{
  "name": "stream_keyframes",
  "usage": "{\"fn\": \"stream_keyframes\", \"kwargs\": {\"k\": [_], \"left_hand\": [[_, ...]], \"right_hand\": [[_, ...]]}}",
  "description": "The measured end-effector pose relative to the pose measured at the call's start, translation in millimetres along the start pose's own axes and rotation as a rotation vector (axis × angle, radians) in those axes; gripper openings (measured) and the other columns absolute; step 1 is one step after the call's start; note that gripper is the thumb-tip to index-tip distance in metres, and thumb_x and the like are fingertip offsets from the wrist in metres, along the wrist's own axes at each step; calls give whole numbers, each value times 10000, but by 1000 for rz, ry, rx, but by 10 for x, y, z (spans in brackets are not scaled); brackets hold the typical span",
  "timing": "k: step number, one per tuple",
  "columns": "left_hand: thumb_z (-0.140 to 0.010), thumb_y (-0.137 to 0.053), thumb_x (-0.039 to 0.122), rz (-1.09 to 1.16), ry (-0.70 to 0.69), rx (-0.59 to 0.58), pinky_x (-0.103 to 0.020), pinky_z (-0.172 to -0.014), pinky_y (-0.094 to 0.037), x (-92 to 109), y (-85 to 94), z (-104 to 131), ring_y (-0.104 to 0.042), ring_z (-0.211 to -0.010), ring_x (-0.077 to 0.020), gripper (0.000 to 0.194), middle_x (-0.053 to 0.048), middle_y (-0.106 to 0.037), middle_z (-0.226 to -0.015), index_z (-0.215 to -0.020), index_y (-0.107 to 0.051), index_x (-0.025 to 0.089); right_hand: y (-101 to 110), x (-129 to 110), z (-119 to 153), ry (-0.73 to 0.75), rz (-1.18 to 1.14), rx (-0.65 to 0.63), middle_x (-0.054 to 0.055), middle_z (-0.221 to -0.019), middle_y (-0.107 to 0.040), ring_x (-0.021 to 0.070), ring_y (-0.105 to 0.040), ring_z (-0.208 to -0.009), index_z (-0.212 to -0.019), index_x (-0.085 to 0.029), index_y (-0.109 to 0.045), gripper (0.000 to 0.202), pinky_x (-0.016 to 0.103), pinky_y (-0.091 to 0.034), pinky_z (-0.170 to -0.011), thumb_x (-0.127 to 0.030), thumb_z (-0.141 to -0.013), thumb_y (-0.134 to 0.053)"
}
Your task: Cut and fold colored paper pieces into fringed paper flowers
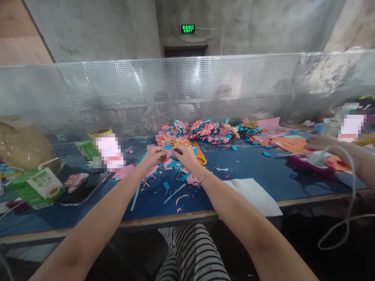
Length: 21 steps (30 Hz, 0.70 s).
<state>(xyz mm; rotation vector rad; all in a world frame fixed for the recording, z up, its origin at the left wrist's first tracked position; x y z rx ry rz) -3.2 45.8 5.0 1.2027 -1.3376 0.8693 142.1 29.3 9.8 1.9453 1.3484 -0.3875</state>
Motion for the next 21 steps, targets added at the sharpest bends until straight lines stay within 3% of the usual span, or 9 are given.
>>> {"fn": "stream_keyframes", "kwargs": {"k": [9, 21], "left_hand": [[-606, -610, 249, 29, -14, -14, -239, -544, -450, 7, -12, 7, -542, -473, -91, 117, 9, -570, -499, -600, -555, 146], [-570, -649, 210, 195, 12, -56, -269, -579, -462, 43, -40, 50, -564, -511, -119, 120, -21, -602, -548, -624, -579, 128]], "right_hand": [[14, -115, 16, 191, 15, -3, 61, -860, -568, 161, -530, -822, -767, -190, -642, 116, 289, -452, -700, -218, -751, -530], [43, -145, 24, 297, 70, -5, 53, -814, -587, 141, -546, -793, -759, -192, -651, 144, 273, -455, -730, -135, -746, -519]]}}
Point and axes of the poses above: each hand's wrist, its own z-axis away from the middle knuckle, its own y-axis out of the back of the hand, x = y × z, the point moved 4 cm from there along -z, towards the middle knuckle
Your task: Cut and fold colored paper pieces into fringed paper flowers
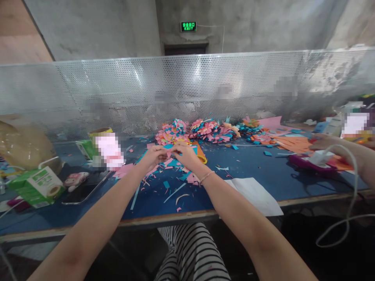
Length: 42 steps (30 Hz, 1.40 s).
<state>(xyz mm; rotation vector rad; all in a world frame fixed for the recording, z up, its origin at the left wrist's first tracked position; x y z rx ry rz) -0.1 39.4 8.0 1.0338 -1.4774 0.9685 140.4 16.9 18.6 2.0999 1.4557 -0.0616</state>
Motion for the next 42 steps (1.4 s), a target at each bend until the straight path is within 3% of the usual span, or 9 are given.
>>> {"fn": "stream_keyframes", "kwargs": {"k": [9, 15, 18, 22, 25, 32, 37, 42], "left_hand": [[-575, -645, 235, -35, 14, 6, -270, -577, -468, -25, -11, -1, -583, -518, -134, 128, -37, -616, -536, -573, -572, 131], [-548, -681, 250, -20, -12, 42, -250, -577, -465, 18, -14, -3, -585, -514, -120, 169, -22, -612, -527, -607, -583, 125], [-542, -693, 274, -42, -31, 40, -255, -583, -469, 14, -16, -14, -581, -511, -115, 195, -15, -611, -528, -612, -587, 125], [-571, -682, 309, -90, -69, -5, -263, -599, -475, -10, -21, -26, -583, -524, -113, 211, -14, -613, -549, -633, -597, 126], [-607, -661, 313, -143, -89, -20, -270, -616, -478, 2, -30, -10, -590, -545, -116, 201, -27, -624, -575, -646, -601, 126], [-618, -623, 260, -298, -100, -50, -267, -598, -476, 31, -41, 12, -609, -580, -142, 139, -41, -637, -584, -664, -602, 130], [-589, -604, 215, -447, -205, -4, -230, -562, -465, -1, -8, -30, -567, -525, -106, 90, 3, -591, -535, -632, -596, 136], [-596, -568, 192, -447, -143, -43, -252, -551, -467, -54, -4, -46, -551, -492, -108, 52, 12, -574, -512, -619, -570, 146]], "right_hand": [[-13, -32, 8, 27, 23, 40, 52, -800, -590, 142, -546, -773, -710, -188, -641, 127, 279, -459, -715, -135, -728, -527], [-5, 57, 8, -245, -124, 71, 50, -828, -580, 138, -553, -739, -813, -170, -578, 116, 260, -464, -644, -229, -731, -521], [-32, 116, 18, -370, -190, 52, 26, -725, -580, 126, -541, -655, -790, -161, -560, 161, 257, -449, -620, -305, -735, -514], [-97, 151, 26, -435, -287, -27, 15, -607, -558, 124, -521, -584, -670, -158, -558, 263, 239, -426, -544, -406, -732, -497], [-105, 175, 33, -463, -294, -18, 17, -591, -558, 121, -511, -559, -650, -156, -559, 271, 232, -408, -518, -420, -701, -531], [-108, 211, 30, -415, -200, -86, -6, -533, -509, 89, -440, -498, -607, -146, -566, 247, 208, -339, -480, -353, -722, -495], [-83, 160, 7, -352, -131, -122, -6, -543, -521, 89, -436, -518, -618, -142, -598, 221, 204, -317, -494, -310, -716, -491], [-89, 136, 14, -361, -116, -170, -15, -534, -515, 84, -425, -522, -660, -145, -628, 227, 202, -313, -508, -329, -718, -509]]}}
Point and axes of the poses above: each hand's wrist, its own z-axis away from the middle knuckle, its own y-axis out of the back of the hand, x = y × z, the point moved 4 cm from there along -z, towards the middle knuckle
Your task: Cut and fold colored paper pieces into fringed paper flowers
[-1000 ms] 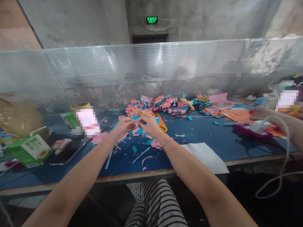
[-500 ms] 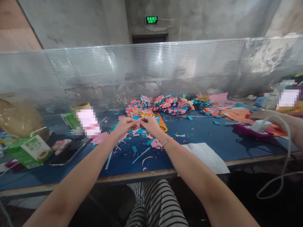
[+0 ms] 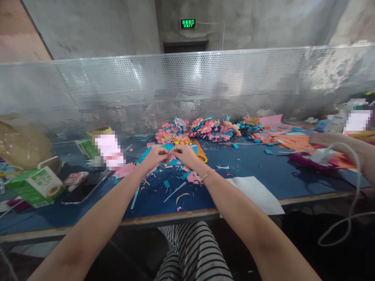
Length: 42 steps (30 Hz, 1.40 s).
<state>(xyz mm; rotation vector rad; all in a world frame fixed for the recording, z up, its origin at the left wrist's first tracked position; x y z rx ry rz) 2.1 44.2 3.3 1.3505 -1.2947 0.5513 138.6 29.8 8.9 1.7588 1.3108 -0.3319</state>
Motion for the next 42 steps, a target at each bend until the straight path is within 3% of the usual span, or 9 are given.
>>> {"fn": "stream_keyframes", "kwargs": {"k": [11, 18, 25, 30, 37, 42], "left_hand": [[-574, -528, 188, -13, 15, 50, -200, -445, -378, 14, 10, 8, -450, -412, -77, 70, 43, -479, -414, -509, -533, 162], [-556, -575, 209, 156, 138, 169, -186, -408, -315, -72, 109, -18, -444, -414, -66, 47, 26, -547, -496, -555, -557, 165], [-554, -612, 218, 224, 216, 30, -227, -487, -391, -25, 68, 36, -519, -461, -94, 118, 11, -569, -545, -597, -514, 168], [-556, -640, 214, 278, 253, 8, -237, -513, -413, 4, 22, 74, -548, -493, -103, 158, 19, -578, -582, -634, -508, 176], [-526, -690, 177, 370, 219, 8, -228, -554, -430, 11, -4, 73, -551, -504, -87, 180, 9, -575, -554, -616, -538, 142], [-495, -732, 198, 412, 180, -13, -238, -576, -440, -1, -8, 56, -571, -549, -101, 224, -9, -581, -555, -595, -547, 122]], "right_hand": [[-41, -14, 21, -26, 55, -39, -11, -548, -544, 82, -437, -498, -652, -144, -612, 210, 204, -312, -481, -296, -733, -492], [-12, -25, 18, 73, -27, 66, 55, -864, -632, 150, -575, -780, -953, -189, -600, 285, 262, -449, -658, -302, -691, -593], [-6, -61, 14, 166, 97, 23, 52, -822, -646, 149, -567, -773, -826, -195, -659, 165, 269, -432, -684, -301, -737, -568], [-6, -31, 12, 198, 154, 29, 47, -804, -634, 141, -550, -763, -824, -191, -654, 167, 264, -411, -686, -282, -769, -525], [28, -22, 0, 64, 63, 68, 40, -746, -597, 130, -533, -685, -741, -156, -584, 141, 250, -408, -625, -265, -752, -496], [46, -15, 2, 46, 32, 105, 16, -683, -565, 116, -500, -623, -696, -163, -540, 122, 242, -395, -588, -263, -732, -479]]}}
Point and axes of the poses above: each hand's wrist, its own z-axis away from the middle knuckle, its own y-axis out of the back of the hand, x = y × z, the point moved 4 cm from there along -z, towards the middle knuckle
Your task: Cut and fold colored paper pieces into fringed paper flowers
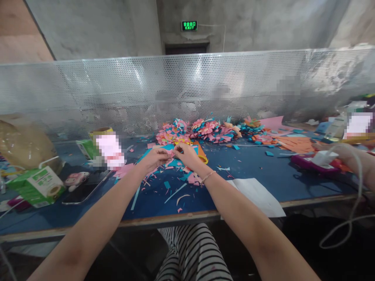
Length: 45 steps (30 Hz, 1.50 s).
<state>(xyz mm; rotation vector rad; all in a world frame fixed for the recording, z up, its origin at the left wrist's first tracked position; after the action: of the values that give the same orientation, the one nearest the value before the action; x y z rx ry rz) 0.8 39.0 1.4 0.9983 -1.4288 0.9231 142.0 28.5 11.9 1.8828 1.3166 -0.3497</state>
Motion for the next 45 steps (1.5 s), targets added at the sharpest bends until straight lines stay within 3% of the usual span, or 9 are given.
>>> {"fn": "stream_keyframes", "kwargs": {"k": [17, 22, 27, 31, 33, 37, 39, 42, 45], "left_hand": [[-520, -725, 267, -132, -64, -5, -239, -588, -450, 18, -33, 8, -558, -555, -95, 225, -25, -606, -589, -632, -603, 115], [-561, -683, 245, -183, -131, -8, -242, -595, -447, 24, -23, -24, -548, -536, -89, 159, -18, -604, -584, -614, -595, 125], [-612, -622, 220, -393, -209, -28, -256, -584, -451, 89, -46, 5, -574, -579, -128, 90, -30, -616, -599, -636, -593, 138], [-606, -595, 150, -625, -354, -15, -260, -637, -447, 255, -36, 51, -584, -640, -141, 170, -23, -635, -664, -775, -613, 157], [-615, -584, 146, -634, -423, 88, -255, -659, -444, 381, 62, 67, -576, -637, -130, 240, -15, -629, -672, -853, -607, 159], [-674, -523, 178, -362, -588, 595, -222, -614, -443, 620, 512, 136, -552, -606, -102, 158, -15, -597, -677, -819, -578, 150], [-690, -489, 175, -226, -652, 755, -208, -581, -437, 659, 718, 165, -525, -562, -80, 142, -2, -575, -675, -807, -566, 156], [-699, -439, 154, -125, -731, 848, -197, -536, -422, 673, 906, 179, -489, -513, -66, 157, 18, -534, -636, -798, -561, 161], [-691, -417, 136, -70, -709, 829, -192, -517, -415, 650, 953, 145, -485, -498, -65, 170, 24, -522, -601, -774, -564, 160]], "right_hand": [[-14, 17, 14, 16, -4, 11, 20, -685, -572, 116, -508, -614, -683, -169, -527, 121, 247, -406, -589, -275, -725, -487], [-23, 65, -1, -53, -117, 52, 29, -730, -579, 133, -537, -672, -797, -171, -528, 192, 262, -429, -624, -341, -709, -530], [-77, 78, 4, -113, -177, -71, 27, -645, -583, 134, -527, -599, -676, -158, -580, 237, 256, -411, -567, -391, -696, -540], [10, 143, -31, -148, -168, 74, 3, -578, -540, 116, -484, -547, -634, -160, -562, 213, 241, -378, -530, -367, -684, -545], [110, 199, -54, -160, -210, 205, -5, -576, -521, 108, -469, -539, -645, -163, -537, 199, 237, -374, -527, -355, -696, -522], [350, 280, -69, -176, -253, 408, -17, -561, -481, 92, -425, -507, -655, -165, -499, 165, 228, -355, -511, -324, -700, -503], [445, 283, -66, -153, -226, 448, -24, -555, -464, 85, -409, -499, -654, -167, -490, 143, 223, -345, -511, -301, -702, -502], [508, 292, -60, -133, -196, 447, -31, -548, -446, 83, -391, -486, -660, -172, -469, 137, 219, -326, -499, -291, -728, -474], [481, 283, -57, -101, -95, 412, -25, -568, -448, 95, -405, -518, -683, -176, -455, 113, 225, -323, -522, -263, -752, -438]]}}
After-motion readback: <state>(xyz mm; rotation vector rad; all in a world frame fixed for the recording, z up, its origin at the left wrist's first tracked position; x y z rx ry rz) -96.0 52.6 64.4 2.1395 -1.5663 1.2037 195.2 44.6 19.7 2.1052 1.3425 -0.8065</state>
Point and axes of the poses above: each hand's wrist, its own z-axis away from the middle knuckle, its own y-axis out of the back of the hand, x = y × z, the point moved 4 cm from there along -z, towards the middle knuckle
